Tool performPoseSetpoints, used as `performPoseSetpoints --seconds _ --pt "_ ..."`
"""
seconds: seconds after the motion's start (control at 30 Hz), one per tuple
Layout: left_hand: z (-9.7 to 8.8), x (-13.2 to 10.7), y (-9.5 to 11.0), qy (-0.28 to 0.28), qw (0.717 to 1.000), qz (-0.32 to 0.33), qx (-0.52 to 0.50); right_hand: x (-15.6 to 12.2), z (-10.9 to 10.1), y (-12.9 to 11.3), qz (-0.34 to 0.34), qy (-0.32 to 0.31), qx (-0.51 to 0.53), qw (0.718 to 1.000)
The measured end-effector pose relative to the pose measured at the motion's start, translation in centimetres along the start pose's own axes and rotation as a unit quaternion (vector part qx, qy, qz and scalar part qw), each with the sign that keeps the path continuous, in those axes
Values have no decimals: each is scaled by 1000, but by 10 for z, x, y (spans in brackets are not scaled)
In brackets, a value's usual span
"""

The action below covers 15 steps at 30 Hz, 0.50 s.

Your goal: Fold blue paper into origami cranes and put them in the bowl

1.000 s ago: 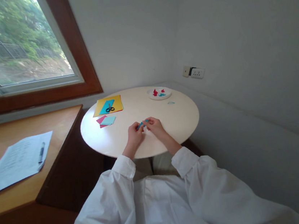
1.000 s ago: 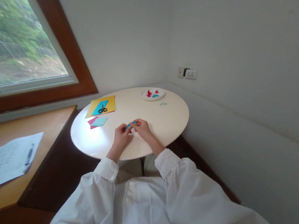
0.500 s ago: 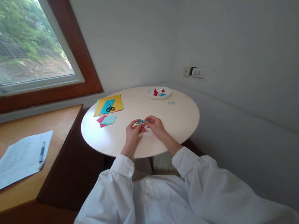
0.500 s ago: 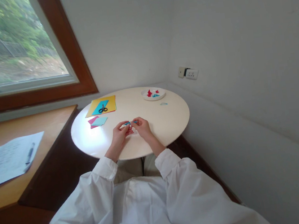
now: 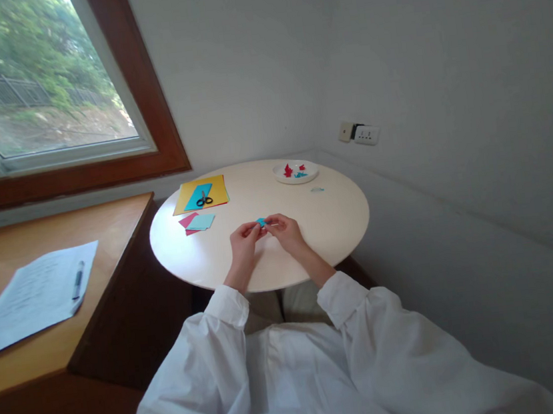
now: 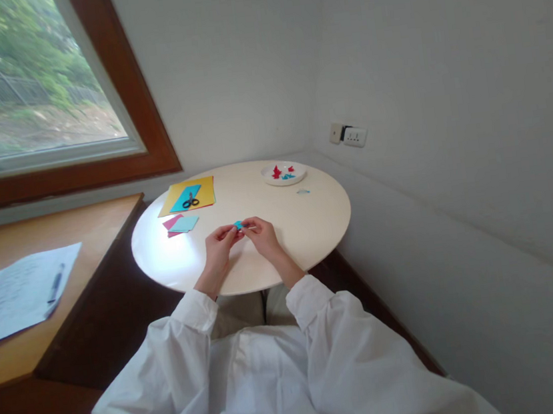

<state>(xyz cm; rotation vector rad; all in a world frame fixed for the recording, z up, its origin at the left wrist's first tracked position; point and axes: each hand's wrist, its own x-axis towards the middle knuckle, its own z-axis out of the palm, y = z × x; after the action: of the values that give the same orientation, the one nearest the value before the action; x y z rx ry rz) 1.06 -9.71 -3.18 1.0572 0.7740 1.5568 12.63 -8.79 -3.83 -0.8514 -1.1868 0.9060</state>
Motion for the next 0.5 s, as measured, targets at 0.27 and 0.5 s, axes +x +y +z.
performPoseSetpoints --seconds 0.27,0.5 --pt "1 -1 2 -12 1000 5 22 0 0 4 -16 24 -6 1000" --pt "2 -3 4 -27 999 12 36 1 0 3 -13 41 -19 999"
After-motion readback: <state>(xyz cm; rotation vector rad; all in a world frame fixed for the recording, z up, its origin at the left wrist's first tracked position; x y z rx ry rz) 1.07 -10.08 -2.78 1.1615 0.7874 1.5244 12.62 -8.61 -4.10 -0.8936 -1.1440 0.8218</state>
